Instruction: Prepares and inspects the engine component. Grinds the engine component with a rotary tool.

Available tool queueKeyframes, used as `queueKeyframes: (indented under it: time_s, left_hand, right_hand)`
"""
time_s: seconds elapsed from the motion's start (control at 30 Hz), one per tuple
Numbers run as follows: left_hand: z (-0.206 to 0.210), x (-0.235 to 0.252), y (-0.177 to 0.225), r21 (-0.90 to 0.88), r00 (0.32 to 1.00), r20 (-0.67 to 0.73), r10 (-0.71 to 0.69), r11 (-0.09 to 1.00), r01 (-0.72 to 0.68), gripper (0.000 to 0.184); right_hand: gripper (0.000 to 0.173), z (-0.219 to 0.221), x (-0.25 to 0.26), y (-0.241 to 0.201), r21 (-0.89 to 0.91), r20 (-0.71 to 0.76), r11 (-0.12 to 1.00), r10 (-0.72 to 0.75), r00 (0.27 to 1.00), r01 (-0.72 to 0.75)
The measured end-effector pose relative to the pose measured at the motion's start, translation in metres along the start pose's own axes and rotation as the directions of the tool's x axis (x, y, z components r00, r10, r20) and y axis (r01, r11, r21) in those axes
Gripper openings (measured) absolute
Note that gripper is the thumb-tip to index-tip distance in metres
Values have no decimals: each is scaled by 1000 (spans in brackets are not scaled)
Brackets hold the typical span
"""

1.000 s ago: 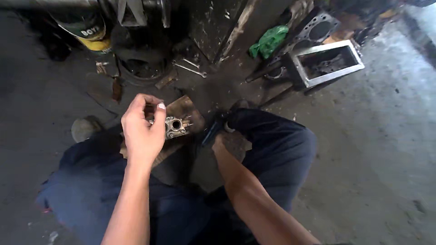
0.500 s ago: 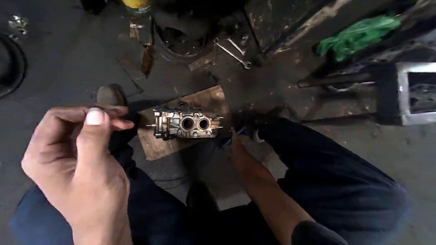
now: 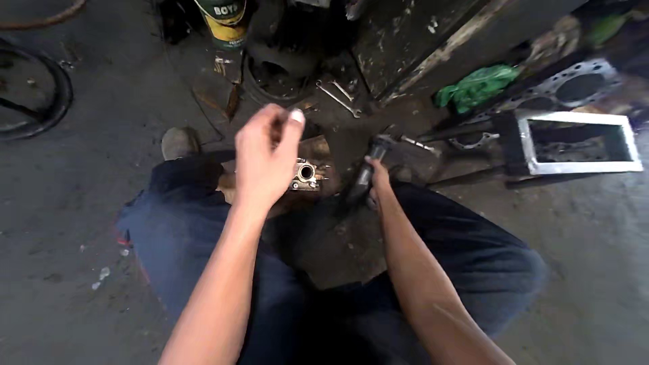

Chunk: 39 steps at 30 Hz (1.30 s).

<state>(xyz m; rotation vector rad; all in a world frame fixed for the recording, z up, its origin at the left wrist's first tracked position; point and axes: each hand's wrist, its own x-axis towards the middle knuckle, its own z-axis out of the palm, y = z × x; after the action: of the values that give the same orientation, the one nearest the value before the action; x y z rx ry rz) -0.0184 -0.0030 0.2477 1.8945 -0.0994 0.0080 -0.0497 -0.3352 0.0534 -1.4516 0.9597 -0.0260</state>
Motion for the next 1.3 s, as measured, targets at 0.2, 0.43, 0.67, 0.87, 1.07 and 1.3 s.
queueKeyframes:
  time_s: [0.2,0.43,0.67,0.87,1.07,1.3]
  left_hand:
    - [57,-34,8,-98,853,522,17,994,40,49]
    - [64,-80,35,-524,675,702,227,807,273,55]
    - [72,-84,12,-586,887,363,285,810,-20,66]
    - [98,-78,40,-40,973,207,102,995,-95,65]
    - [96,-92,22,-264,843,492,217,960,-93,54]
    - [96,-106,5,-478,880,469,78,860,178,52]
  right_hand:
    - [65,-40,-88,-82,432,746,899,-399,533,69]
    - [39,-31,-169,-87,352,936,936,-352,-26,0]
    - [56,-29,-176,-78,221,844,835,-423,330,504]
    - [58,20,-211,-42,287,220,680,-732,645,674]
    - [106,3,-217,-32,352,147,808,-546,825,472]
    - [92,10,-211,-31,269,299,878,-467,832,396]
